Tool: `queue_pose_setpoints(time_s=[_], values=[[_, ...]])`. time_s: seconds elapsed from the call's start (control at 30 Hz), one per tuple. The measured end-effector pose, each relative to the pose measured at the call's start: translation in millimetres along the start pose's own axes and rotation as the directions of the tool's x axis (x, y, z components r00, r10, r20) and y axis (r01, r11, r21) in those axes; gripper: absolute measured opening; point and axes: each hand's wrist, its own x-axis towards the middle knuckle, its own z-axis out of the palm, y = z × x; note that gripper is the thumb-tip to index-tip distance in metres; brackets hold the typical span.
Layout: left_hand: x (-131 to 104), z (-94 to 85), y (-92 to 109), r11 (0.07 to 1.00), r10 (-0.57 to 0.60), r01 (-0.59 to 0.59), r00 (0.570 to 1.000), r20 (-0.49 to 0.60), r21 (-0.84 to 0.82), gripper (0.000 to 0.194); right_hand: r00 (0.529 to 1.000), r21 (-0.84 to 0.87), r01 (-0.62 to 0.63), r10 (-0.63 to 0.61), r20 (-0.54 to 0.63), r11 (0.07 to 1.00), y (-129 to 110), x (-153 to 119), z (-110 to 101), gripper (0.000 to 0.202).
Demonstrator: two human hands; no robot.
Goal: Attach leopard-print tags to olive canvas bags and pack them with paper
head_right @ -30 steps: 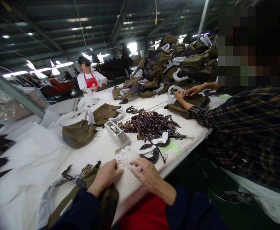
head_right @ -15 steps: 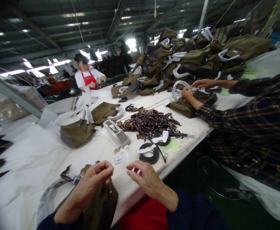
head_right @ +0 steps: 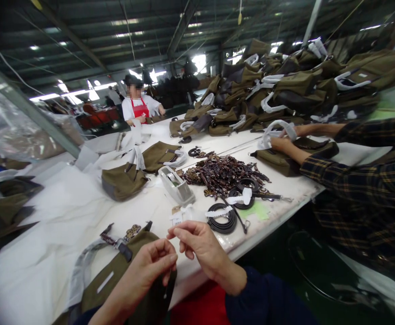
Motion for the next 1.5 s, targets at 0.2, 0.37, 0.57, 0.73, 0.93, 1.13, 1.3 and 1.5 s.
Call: queue_pose_setpoints(time_s=[0.2, 0.37, 0.57, 0.73, 0.93, 1.13, 1.3, 1.5], values=[[-6.4, -6.3, -3.6, 0.986, 0.150, -0.139, 0.981, -0.126, 0.096, 0.021, 0.997, 0.004, 0.022, -0.022, 0.075, 1.000, -7.4, -2.0, 0.5, 0.029], [-16.2, -40.1, -30.0, 0.791, 0.311, -0.070, 0.902, -0.301, 0.608, 0.045, 0.996, -0.153, 0.049, -0.037, 0.081, 0.987, -21.2, -3.4, -6.2, 0.028], [-32.0, -27.3, -50.1, 0.639, 0.239, -0.136, 0.971, -0.027, 0.757, 0.044, 0.969, -0.291, 0.128, -0.058, 0.238, 0.948, -28.7, 13.0, 19.7, 0.025], [-46.8, -11.4, -40.2, 0.651, 0.261, -0.252, 0.960, 0.101, 0.716, 0.046, 0.953, -0.480, 0.154, -0.001, 0.303, 0.864, 9.9, 44.9, 53.2, 0.015], [-38.1, -68.6, -49.9, 0.824, 0.357, -0.021, 0.796, -0.489, 0.566, 0.024, 0.966, -0.717, 0.220, -0.045, 0.255, 0.661, 41.0, 88.1, 49.2, 0.008], [4.8, -153.9, -66.3, 0.809, 0.202, 0.314, 0.645, -0.737, 0.497, 0.028, 0.943, -0.782, 0.303, -0.051, 0.329, 0.545, 63.2, 81.5, 52.1, 0.007], [28.3, -177.5, -69.9, 0.792, 0.121, 0.379, 0.671, -0.731, 0.479, 0.028, 0.951, -0.786, 0.304, -0.124, 0.283, 0.538, 77.2, 69.0, 53.5, 0.007], [-6.7, -152.6, -39.5, 0.860, 0.251, 0.144, 0.717, -0.651, 0.490, 0.021, 0.972, -0.693, 0.209, -0.067, 0.226, 0.690, 76.1, 71.7, 52.3, 0.009]])
